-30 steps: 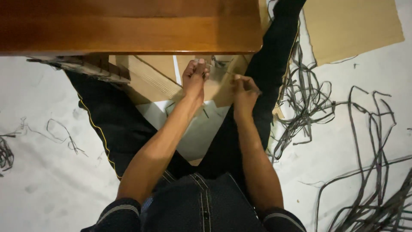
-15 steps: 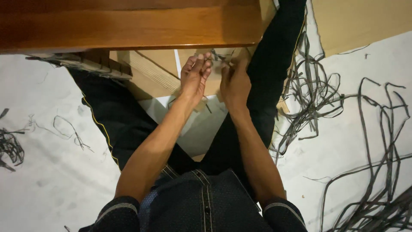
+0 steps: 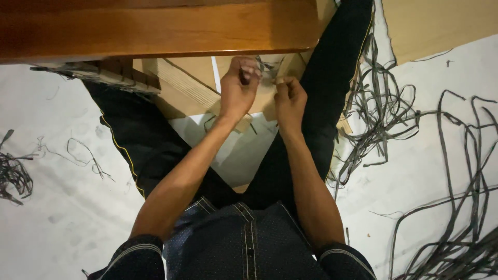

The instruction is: Removing protective plastic or rattan strips from the legs of a wooden table.

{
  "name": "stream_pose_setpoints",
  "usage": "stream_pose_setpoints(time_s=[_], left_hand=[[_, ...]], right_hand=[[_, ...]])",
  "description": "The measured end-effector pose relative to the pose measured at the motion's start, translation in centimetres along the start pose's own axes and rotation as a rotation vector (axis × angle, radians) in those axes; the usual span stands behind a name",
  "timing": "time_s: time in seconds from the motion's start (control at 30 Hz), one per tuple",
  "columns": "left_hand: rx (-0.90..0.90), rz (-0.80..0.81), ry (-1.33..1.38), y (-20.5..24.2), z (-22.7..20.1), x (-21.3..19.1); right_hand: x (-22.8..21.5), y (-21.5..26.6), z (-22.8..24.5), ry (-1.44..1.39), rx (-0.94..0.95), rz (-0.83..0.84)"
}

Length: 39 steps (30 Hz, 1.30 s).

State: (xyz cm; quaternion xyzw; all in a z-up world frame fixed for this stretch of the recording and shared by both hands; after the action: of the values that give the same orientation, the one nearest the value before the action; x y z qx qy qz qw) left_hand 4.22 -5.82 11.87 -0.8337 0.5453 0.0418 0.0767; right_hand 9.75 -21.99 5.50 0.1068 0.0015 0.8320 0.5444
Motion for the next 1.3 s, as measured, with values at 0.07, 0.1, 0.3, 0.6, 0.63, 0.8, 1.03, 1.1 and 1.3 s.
stream_pose_setpoints(time_s=[0.07, 0.1, 0.3, 0.6, 0.63, 0.8, 1.03, 1.1, 1.3], left_hand=[[0.012, 0.004, -0.090, 0.1, -0.9, 0.0], [0.027, 0.006, -0.181, 0.0, -1.5, 0.1], [-0.132, 0.052, -0.203, -0.2, -1.0, 0.2], [-0.491, 0.126, 0.431, 0.3, 5.5, 1.7], [-0.491, 0.127, 0.432, 0.2, 5.2, 1.6], [-0.540, 0.129, 0.438, 0.4, 6.8, 1.6], [-0.376, 0.077, 0.364, 0.4, 5.7, 1.3], [-0.431, 0.031, 0.315, 0.8, 6.4, 1.2], [-0.331, 0.023, 0.366, 1.0, 5.0, 0.7]], right_hand=[[0.2, 0.3, 0.6, 0.006, -0.001, -0.002], [0.4, 0.4, 0.9, 0.010, -0.006, -0.002], [1.5, 1.1, 3.0, 0.012, -0.019, -0.007], [4.3, 3.0, -1.8, -0.522, 0.354, 0.032], [4.2, 2.8, -2.9, -0.521, 0.353, 0.031], [5.2, 2.2, -3.7, -0.377, 0.455, -0.003], [3.4, 1.0, -3.3, -0.244, 0.198, -0.232], [3.3, 0.7, -3.7, -0.231, 0.171, -0.259], [4.3, 1.4, 0.5, -0.015, -0.056, -0.194]])
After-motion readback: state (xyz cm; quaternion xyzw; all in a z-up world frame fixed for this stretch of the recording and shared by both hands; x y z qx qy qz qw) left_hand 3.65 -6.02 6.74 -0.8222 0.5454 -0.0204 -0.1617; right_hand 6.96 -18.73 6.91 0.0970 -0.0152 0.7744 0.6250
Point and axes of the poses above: each hand's wrist, its own y-axis away from the middle knuckle, its own x-axis out of the palm, z = x × y, the point moved 8 cm from there along -y, towards the middle knuckle, and after that the axes turned 10 degrees about z, right-handed, at the moved point
